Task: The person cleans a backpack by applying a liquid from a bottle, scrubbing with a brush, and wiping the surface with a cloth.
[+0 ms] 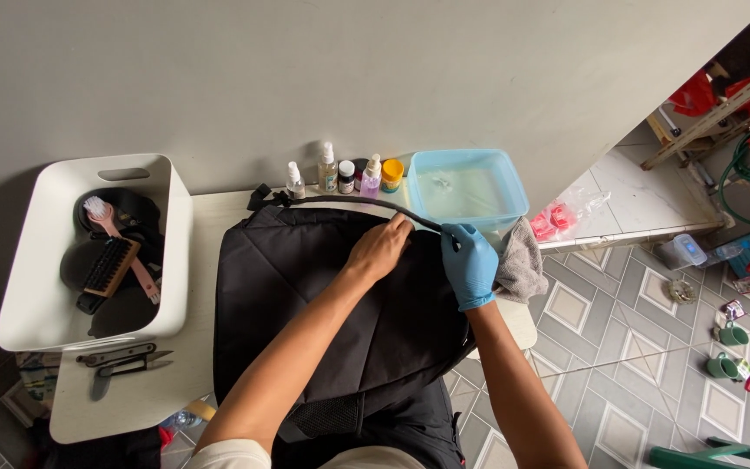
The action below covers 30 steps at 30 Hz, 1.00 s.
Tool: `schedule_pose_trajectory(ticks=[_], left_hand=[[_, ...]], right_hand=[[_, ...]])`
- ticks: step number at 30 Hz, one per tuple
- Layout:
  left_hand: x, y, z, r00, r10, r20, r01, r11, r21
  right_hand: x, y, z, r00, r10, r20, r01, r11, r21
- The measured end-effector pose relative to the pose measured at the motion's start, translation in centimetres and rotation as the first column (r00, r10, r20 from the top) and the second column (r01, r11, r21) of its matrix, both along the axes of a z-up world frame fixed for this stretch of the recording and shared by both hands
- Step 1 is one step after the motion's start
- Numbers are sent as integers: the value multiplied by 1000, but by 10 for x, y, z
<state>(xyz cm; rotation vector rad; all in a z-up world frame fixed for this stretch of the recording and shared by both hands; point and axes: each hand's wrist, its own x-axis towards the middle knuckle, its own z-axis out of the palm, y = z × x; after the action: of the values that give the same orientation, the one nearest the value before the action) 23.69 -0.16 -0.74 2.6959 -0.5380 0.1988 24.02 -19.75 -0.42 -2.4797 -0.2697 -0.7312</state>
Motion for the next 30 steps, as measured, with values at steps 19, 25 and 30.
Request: schedule_pose_trajectory(ticks=[19, 25, 30], left_hand=[[-22, 17, 23, 989, -106, 99, 137, 908, -395], [-10, 7, 9, 999, -7, 51, 29, 898, -440], [-2, -4, 24, 988, 147, 56, -115, 918, -381]], right_hand=[[23, -47, 2, 939, 138, -316, -125, 990, 61], [24, -56, 2, 872, 136, -471, -193, 978, -76], [34, -51, -14, 890, 125, -439, -219, 961, -169]])
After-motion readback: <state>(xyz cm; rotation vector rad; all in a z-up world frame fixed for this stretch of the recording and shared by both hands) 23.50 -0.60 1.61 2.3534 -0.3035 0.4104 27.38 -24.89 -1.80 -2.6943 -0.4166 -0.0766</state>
